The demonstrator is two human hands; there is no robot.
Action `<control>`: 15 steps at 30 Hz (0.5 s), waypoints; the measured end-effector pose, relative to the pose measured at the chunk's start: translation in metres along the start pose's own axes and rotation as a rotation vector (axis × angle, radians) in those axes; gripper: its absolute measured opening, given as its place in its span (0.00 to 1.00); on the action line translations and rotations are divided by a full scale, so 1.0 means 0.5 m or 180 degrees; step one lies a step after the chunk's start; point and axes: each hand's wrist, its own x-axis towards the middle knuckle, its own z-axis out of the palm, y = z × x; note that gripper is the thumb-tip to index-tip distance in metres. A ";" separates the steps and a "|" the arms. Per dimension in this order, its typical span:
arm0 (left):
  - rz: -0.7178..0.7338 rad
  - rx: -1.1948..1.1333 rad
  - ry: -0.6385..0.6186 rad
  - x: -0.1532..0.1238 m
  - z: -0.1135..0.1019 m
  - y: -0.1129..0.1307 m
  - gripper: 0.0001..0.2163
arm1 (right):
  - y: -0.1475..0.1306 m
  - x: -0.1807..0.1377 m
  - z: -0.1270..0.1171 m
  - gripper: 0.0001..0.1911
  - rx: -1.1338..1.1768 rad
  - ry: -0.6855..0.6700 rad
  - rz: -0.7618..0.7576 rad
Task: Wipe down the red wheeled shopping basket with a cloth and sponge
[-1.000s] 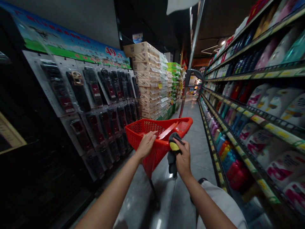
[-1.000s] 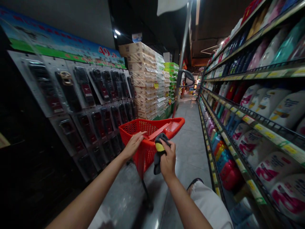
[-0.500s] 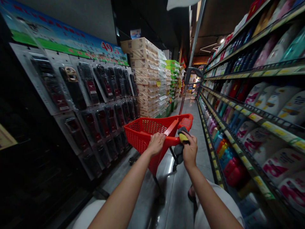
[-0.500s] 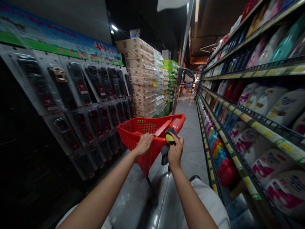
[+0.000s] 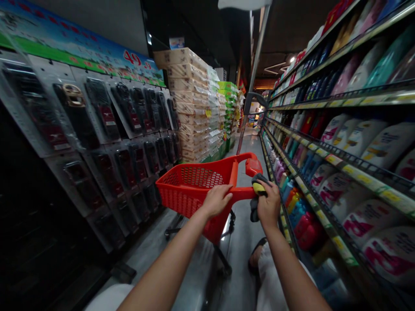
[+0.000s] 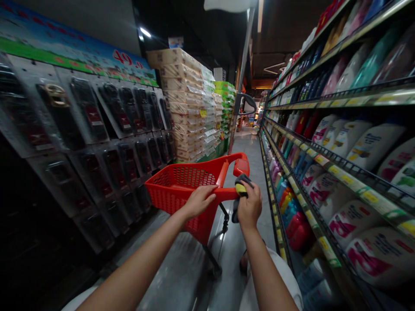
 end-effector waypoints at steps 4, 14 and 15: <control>-0.0107 0.0205 -0.0018 -0.005 -0.008 -0.068 0.20 | 0.013 0.012 -0.015 0.25 -0.0385 -0.0087 -0.0206; -0.0537 0.1101 -0.0036 -0.040 0.015 -0.114 0.18 | 0.001 -0.032 0.002 0.30 -0.0741 -0.0451 -0.0575; -0.0509 0.1085 -0.0057 -0.040 0.019 -0.107 0.18 | 0.007 -0.025 0.004 0.30 -0.0726 -0.0357 -0.0475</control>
